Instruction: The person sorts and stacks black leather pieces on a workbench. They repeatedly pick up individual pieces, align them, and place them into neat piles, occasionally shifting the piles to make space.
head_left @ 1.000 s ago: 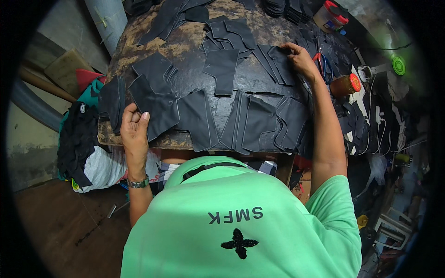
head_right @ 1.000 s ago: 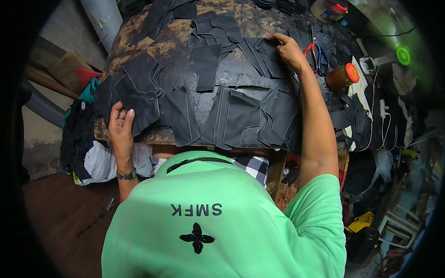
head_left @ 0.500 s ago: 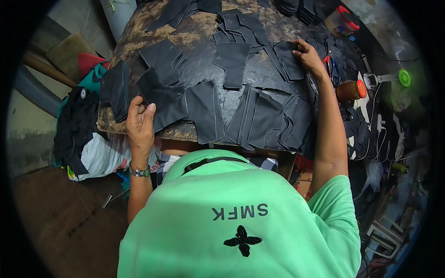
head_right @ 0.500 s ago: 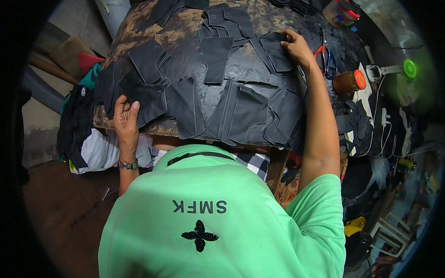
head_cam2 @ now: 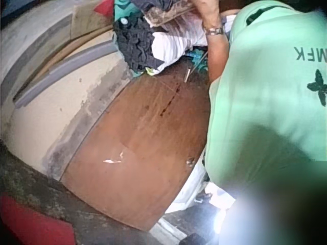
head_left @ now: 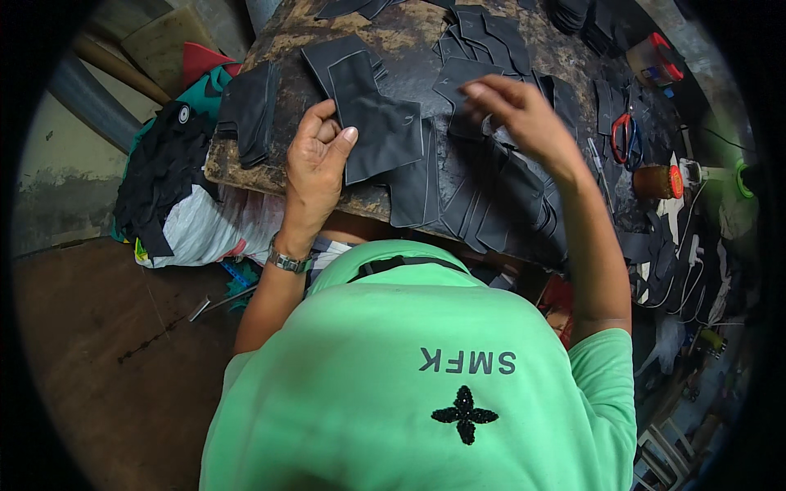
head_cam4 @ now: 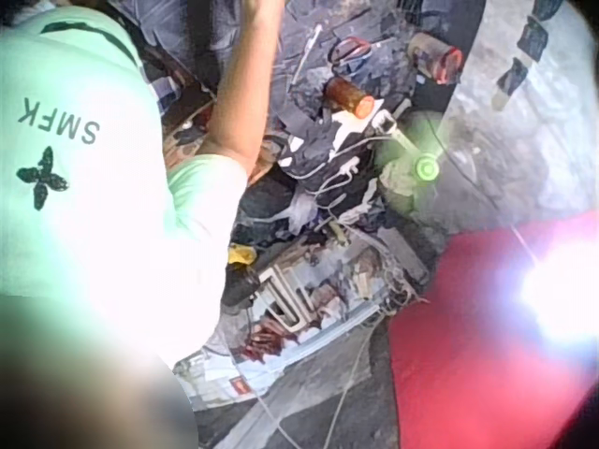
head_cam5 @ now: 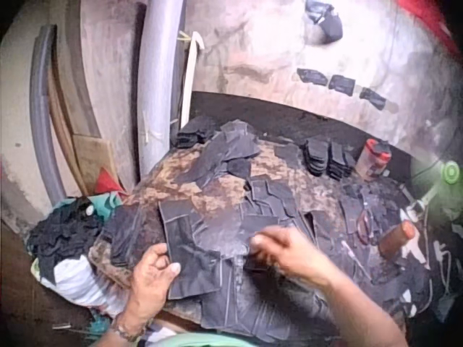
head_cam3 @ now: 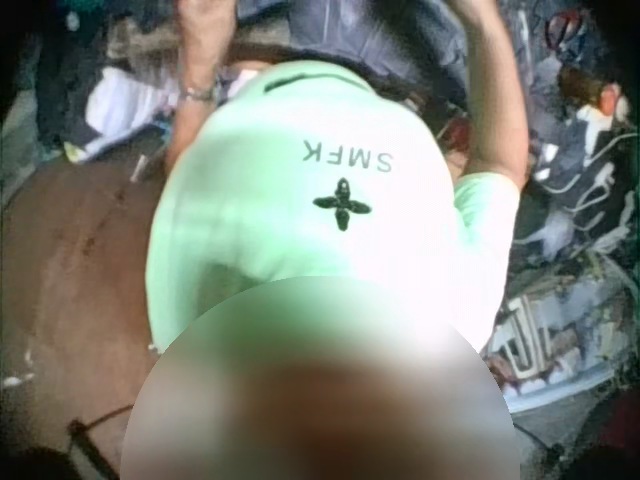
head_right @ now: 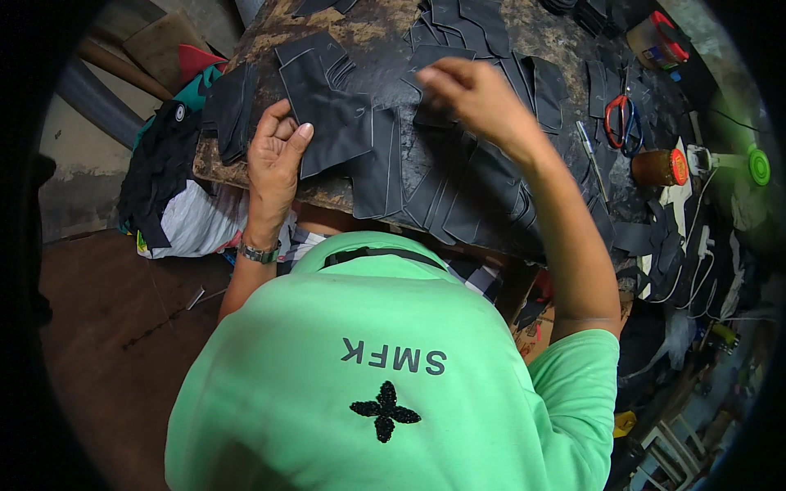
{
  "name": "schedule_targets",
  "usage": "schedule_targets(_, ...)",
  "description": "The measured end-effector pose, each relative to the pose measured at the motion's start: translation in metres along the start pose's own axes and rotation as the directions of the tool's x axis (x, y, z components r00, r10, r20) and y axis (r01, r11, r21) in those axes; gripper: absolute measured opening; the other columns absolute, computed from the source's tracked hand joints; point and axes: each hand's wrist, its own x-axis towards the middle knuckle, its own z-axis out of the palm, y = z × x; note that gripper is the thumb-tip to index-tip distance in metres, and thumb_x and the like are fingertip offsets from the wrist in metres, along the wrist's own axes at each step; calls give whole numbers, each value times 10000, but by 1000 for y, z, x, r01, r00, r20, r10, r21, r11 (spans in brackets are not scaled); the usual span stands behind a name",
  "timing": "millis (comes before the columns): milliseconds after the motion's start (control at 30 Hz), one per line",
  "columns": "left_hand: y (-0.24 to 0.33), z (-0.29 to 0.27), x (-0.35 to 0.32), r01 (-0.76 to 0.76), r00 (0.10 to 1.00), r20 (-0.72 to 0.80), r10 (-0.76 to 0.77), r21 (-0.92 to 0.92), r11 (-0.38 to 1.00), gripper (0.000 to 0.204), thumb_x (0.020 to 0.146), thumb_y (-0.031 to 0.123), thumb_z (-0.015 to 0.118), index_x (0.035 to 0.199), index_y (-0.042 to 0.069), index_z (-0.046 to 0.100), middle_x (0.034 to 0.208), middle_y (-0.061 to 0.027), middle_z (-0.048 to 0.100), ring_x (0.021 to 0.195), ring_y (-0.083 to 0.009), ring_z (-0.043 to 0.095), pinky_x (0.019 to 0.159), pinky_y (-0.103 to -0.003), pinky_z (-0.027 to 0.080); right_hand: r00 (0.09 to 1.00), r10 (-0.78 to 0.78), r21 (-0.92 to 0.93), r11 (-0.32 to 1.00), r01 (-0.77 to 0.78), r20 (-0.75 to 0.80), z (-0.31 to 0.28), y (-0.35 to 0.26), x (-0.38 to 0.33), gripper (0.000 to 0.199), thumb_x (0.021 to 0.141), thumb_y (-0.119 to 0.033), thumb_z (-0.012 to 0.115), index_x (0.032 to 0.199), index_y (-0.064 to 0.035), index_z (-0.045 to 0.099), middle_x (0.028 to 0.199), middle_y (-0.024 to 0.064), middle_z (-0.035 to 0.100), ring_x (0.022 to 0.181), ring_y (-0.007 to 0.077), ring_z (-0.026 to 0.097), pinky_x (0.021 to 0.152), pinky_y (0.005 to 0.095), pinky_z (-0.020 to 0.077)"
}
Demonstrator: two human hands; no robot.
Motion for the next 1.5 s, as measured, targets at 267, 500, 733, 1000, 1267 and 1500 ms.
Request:
schedule_targets(267,21,27,-19,222,967,123,-222,12,975,264,933,46,591,1150,-47,472,976,-147,654,759,-167,665,674,-259,530,996,82,568,821,-49,-32,48,-20,-13,122,898,-67,660,989,-54,580,855,-42,581,784,29,542,695,197,432)
schedule_targets(500,10,12,-30,-75,996,75,54,309,948,137,919,21,571,1046,-16,606,904,-106,685,789,-136,654,696,-246,519,959,-197,-298,921,252,203,-37,-2,33,171,901,-23,575,1071,-44,587,906,42,626,920,94,561,819,288,455)
schedule_targets(733,4,2,-22,-170,985,82,149,497,851,110,894,-2,571,979,-18,639,854,-114,672,737,-173,659,658,-277,513,969,-196,-568,785,248,153,-40,4,73,379,769,12,504,1122,-70,614,1026,163,662,1088,357,582,892,390,454)
schedule_targets(1000,18,54,54,-161,981,162,103,404,900,205,959,20,520,1149,-17,588,1011,-110,661,867,-126,653,726,-230,515,956,-244,-809,522,272,163,-24,-9,79,490,741,6,517,1217,-80,598,1287,234,515,1150,339,580,951,372,493)
schedule_targets(1267,-25,105,219,-418,870,489,57,673,611,356,861,135,629,1170,-41,610,1116,-210,664,1056,-324,642,916,-364,486,940,-141,-693,710,-122,-310,-72,62,94,371,829,-96,607,1180,20,578,1140,285,588,1108,431,568,945,452,476)
schedule_targets(1500,-55,128,252,-463,805,570,-168,778,425,544,773,285,767,1143,-76,596,1076,-258,652,1036,-339,642,899,-376,482,705,-145,-389,900,-198,-694,-98,74,85,373,862,-104,570,1220,-5,607,1140,275,630,968,416,651,873,419,530)
